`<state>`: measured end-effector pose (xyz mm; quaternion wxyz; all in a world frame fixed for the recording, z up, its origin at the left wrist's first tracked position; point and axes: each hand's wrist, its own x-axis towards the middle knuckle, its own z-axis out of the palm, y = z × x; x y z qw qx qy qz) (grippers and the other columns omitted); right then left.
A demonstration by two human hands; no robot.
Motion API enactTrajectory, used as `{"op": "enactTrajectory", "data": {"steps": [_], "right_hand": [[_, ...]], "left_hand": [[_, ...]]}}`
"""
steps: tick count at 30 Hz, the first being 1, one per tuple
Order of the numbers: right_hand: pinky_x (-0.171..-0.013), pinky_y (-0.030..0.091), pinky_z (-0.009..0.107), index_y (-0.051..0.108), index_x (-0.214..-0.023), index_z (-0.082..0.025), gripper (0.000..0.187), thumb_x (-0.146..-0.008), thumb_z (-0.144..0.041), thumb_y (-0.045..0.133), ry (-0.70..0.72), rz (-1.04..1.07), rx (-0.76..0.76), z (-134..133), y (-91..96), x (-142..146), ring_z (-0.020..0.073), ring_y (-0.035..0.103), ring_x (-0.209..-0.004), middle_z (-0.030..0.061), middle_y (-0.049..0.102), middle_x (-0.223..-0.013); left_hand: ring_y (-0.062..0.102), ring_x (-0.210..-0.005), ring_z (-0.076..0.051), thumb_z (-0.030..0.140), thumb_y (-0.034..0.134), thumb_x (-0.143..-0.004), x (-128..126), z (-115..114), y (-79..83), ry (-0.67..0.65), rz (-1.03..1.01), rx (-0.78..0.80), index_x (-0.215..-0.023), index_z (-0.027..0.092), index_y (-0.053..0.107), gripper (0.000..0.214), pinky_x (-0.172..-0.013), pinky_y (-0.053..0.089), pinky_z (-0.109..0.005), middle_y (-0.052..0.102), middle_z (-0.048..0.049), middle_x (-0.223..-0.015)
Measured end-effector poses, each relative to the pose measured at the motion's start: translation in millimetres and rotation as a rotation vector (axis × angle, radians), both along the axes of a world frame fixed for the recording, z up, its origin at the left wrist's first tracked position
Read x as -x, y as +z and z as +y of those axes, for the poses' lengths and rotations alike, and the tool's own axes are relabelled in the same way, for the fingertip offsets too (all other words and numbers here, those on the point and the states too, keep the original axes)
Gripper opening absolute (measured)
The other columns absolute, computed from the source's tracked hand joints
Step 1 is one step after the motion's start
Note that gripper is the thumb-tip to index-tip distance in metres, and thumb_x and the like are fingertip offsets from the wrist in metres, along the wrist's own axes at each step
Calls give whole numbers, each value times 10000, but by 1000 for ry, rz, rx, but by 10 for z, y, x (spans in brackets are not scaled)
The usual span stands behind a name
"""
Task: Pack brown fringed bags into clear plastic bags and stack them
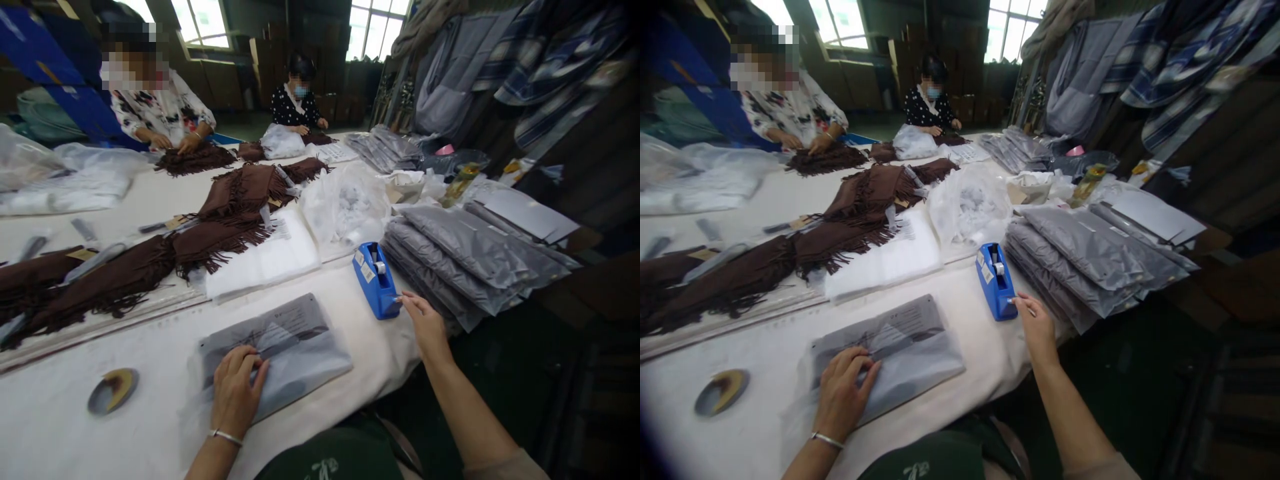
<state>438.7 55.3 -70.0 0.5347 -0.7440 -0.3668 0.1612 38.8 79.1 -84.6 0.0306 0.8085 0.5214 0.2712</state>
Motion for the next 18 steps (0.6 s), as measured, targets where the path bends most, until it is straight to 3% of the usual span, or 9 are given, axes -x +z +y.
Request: {"op": "enactTrajectory", "data": {"steps": [4, 7, 10, 14, 18], "right_hand": [[-941, 407, 431, 679, -779, -179, 299, -752, -464, 594, -83, -30, 2, -231, -129, 14, 260, 561, -1037, 107, 636, -1094], [-960, 383, 455, 679, -782, -168, 321, -750, -475, 589, -113, -55, 2, -223, -109, -61, 276, 539, -1063, 130, 623, -1106], [-956, 397, 427, 661, -996, -178, 387, -821, -482, 497, -66, -50, -5, -58, 39, -134, 254, 538, -1088, 115, 606, -1171], [-903, 445, 400, 528, -1252, -225, 490, -817, -452, 528, 116, -19, 23, 125, 208, -96, 228, 596, -994, 47, 707, -908], [-999, 355, 423, 425, -1337, -216, 566, -819, -404, 551, 26, -58, -57, -25, 121, 55, 213, 543, -1081, 37, 691, -855]], "left_hand": [[512, -998, -267, 367, 527, -836, -1, 3, 1, 9, -7, 9, -762, 220, 584, 174, -862, 364, -413, 601, -67, -968], [512, -997, -269, 368, 522, -840, -2, 8, 4, 5, -13, 11, -759, 222, 580, 177, -858, 364, -416, 601, -68, -967], [512, -994, -267, 369, 519, -844, -4, 12, 11, -7, -13, 15, -759, 222, 575, 178, -850, 366, -412, 598, -68, -971], [512, -988, -269, 360, 531, -839, 1, 9, 13, 4, -18, 14, -760, 220, 575, 167, -860, 362, -423, 595, -67, -961], [507, -1004, -268, 344, 543, -838, 11, -15, -2, 16, -6, 50, -777, 217, 575, 145, -876, 356, -428, 591, -67, -983]]}}
